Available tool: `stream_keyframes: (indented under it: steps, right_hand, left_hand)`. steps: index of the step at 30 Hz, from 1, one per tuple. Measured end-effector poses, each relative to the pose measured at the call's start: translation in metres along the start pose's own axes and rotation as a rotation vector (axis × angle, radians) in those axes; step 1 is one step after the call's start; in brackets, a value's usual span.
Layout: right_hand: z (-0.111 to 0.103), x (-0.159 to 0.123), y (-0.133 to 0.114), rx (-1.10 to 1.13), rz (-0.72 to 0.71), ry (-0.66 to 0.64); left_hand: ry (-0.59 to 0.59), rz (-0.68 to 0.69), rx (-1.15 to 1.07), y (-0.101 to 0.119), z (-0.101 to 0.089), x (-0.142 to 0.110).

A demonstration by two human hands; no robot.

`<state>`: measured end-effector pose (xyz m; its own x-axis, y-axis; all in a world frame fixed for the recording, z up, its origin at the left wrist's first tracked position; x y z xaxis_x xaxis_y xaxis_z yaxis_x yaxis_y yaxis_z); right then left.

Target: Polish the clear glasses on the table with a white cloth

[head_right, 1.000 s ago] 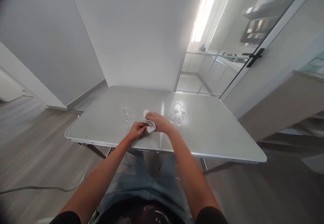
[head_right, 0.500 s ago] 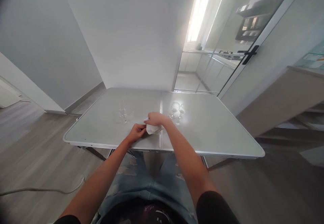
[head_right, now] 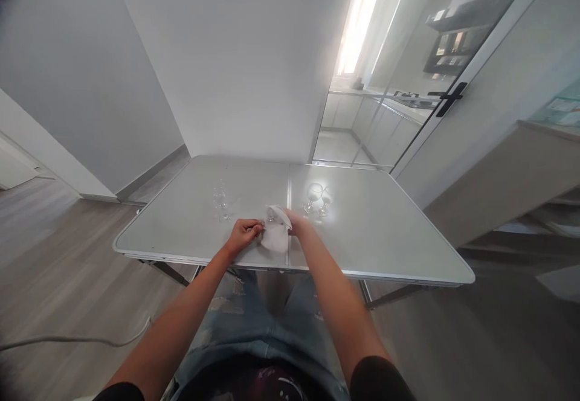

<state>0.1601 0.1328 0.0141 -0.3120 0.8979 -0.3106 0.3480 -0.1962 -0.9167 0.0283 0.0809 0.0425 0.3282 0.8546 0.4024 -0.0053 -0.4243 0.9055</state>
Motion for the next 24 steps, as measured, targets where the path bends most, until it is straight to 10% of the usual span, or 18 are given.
stream_keyframes:
  steps: [13,18,24]
  right_hand:
    - [0.012,-0.03,0.003,0.34,-0.183,0.52]
    - [0.001,-0.08,-0.039,-0.112,-0.488,0.765]
    - [0.055,-0.099,-0.093,-0.95,-0.862,0.501]
  left_hand:
    - [0.238,-0.023,0.077,-0.012,-0.026,0.001]
    - [0.191,-0.034,0.073,-0.015,-0.02,0.002]
    - [0.215,0.01,0.113,-0.016,-0.024,0.001]
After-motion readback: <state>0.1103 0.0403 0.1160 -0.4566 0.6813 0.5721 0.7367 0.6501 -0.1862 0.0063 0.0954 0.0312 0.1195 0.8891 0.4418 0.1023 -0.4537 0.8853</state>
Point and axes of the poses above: each hand's wrist, its own x-axis towards the middle knuckle, its own z-axis out of the palm, y = z × x, the point moved 10 cm from there along x, towards the middle knuckle, and after that the axes turned 12 degrees about -x, right-handed, at the moved point
